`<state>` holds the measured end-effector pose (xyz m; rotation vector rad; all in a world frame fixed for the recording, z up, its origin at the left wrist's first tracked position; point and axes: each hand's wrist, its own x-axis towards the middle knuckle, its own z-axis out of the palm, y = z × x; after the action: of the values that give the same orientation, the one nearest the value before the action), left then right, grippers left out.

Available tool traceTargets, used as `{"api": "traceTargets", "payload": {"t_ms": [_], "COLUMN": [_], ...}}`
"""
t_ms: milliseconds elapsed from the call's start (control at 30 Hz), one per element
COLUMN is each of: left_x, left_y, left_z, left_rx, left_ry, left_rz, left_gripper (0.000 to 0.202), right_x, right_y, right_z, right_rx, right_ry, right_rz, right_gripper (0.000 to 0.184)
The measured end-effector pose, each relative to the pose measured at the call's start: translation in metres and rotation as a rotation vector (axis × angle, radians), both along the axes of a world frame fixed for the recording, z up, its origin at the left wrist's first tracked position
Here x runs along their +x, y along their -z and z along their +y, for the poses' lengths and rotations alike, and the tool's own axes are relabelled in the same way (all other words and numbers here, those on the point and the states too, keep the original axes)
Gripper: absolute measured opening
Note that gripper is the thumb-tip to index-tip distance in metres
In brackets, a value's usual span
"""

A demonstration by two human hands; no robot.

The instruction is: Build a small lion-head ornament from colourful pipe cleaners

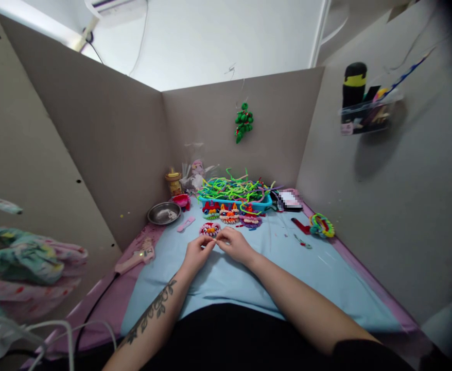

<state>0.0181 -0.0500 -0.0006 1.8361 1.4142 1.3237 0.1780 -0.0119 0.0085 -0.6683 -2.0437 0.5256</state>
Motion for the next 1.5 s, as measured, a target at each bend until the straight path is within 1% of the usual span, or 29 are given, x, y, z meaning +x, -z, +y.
{"api": "traceTargets", "payload": {"t_ms": [200, 367, 467, 600, 700, 767, 900, 1000, 1133, 1233, 1367, 1433, 1500], "left_x": [0.0001, 0.0015, 0.0012, 0.0004, 0.0005, 0.0007, 0.0012, 0.0015, 0.0013, -0.0003, -0.0032, -0.0038, -0.0034], "left_y": [0.0033, 0.0049, 0.0074, 0.0083, 0.0079, 0.0080, 0.0084, 0.0075, 0.0055, 0.0043, 0.0025, 0.0011, -0.0002], "left_z": [0.0012, 0.0003, 0.0003, -0.0005, -0.0010, -0.0007, 0.0002, -0.0007, -0.0026, -0.0015, 0.0025, 0.0036, 0.0034], "left_rx": [0.022, 0.059, 0.123, 0.211, 0.217, 0.208, 0.199, 0.226, 0.275, 0.237, 0.069, 0.022, 0.024], "left_ry": [-0.014, -0.018, -0.036, -0.043, -0.065, -0.075, -0.072, -0.061, -0.047, -0.035, 0.009, 0.032, 0.043], "left_rz": [0.084, 0.153, 0.208, 0.278, 0.260, 0.242, 0.246, 0.286, 0.332, 0.271, 0.124, 0.081, 0.071], "left_gripper": [0.019, 0.019, 0.019, 0.019, 0.017, 0.016, 0.015, 0.015, 0.015, 0.016, 0.020, 0.022, 0.022], "right_x": [-0.0007, -0.0019, -0.0023, -0.0036, -0.0051, -0.0059, -0.0056, -0.0048, -0.0037, -0.0028, -0.0016, -0.0013, -0.0014], "right_y": [0.0015, 0.0025, 0.0040, 0.0062, 0.0068, 0.0068, 0.0064, 0.0056, 0.0047, 0.0051, 0.0057, 0.0059, 0.0063], "right_z": [-0.0002, 0.0006, 0.0030, 0.0057, 0.0050, 0.0037, 0.0026, 0.0032, 0.0044, 0.0055, 0.0060, 0.0061, 0.0061], "right_rx": [0.002, -0.036, -0.100, -0.221, -0.312, -0.348, -0.315, -0.291, -0.350, -0.328, -0.220, -0.219, -0.254], "right_ry": [0.025, 0.045, 0.068, 0.083, 0.033, -0.007, 0.012, 0.019, -0.022, -0.013, -0.001, -0.015, -0.038], "right_rz": [-0.051, -0.058, -0.038, -0.024, 0.011, 0.025, 0.016, 0.017, 0.018, 0.028, 0.029, 0.028, 0.039], "right_gripper": [0.006, 0.006, 0.006, 0.006, 0.010, 0.014, 0.016, 0.015, 0.011, 0.011, 0.011, 0.011, 0.012]}}
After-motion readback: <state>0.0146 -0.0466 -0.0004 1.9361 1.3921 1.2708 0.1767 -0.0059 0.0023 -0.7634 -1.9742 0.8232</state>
